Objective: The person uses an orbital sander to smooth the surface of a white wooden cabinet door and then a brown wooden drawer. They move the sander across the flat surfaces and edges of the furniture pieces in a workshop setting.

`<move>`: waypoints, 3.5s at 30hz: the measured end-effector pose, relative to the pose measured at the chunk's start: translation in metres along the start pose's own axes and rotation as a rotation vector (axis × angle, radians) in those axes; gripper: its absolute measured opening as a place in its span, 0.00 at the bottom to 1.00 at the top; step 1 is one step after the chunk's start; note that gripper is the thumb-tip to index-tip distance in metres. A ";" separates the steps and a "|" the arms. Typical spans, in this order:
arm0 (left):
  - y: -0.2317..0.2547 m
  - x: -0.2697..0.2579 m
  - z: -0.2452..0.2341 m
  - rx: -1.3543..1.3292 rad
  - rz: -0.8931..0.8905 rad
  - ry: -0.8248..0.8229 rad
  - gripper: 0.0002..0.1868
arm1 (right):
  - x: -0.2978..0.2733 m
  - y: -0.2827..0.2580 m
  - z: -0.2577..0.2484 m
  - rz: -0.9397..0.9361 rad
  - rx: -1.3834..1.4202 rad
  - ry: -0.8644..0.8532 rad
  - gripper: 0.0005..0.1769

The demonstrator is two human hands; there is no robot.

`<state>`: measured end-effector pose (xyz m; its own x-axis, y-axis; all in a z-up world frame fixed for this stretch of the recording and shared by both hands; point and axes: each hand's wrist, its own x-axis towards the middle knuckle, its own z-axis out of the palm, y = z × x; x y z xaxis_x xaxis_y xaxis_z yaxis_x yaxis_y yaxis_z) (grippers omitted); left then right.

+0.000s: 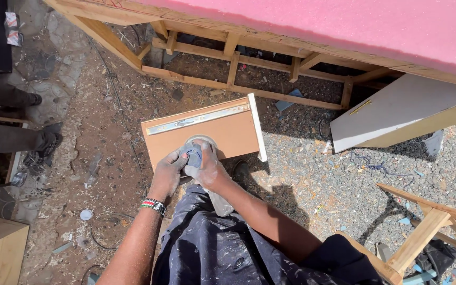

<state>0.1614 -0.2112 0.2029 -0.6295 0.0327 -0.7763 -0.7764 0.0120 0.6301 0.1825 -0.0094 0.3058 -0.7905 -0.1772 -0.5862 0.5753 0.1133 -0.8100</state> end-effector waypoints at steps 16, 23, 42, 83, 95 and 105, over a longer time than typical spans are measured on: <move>0.043 0.026 0.151 0.101 0.056 -0.195 0.29 | 0.003 0.033 -0.112 -0.113 -0.010 0.377 0.50; 0.043 -0.022 0.133 0.107 -0.026 -0.165 0.30 | 0.004 0.060 -0.089 -0.020 0.091 0.310 0.53; 0.016 -0.055 -0.015 -0.146 -0.089 -0.006 0.30 | 0.016 0.028 0.038 -0.177 -0.204 0.088 0.51; -0.014 -0.036 -0.036 -0.101 0.021 0.000 0.29 | 0.029 0.054 0.049 -0.058 -0.091 0.052 0.54; 0.010 -0.064 -0.133 0.015 -0.153 0.076 0.29 | 0.040 0.016 0.148 -0.119 -0.206 0.030 0.51; -0.016 0.005 -0.087 0.039 -0.089 -0.006 0.29 | 0.020 0.007 0.095 -0.051 -0.119 0.135 0.51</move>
<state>0.1680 -0.2980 0.1878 -0.5575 0.0358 -0.8294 -0.8276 0.0542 0.5586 0.1902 -0.1054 0.2897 -0.8437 -0.0534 -0.5341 0.5112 0.2234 -0.8299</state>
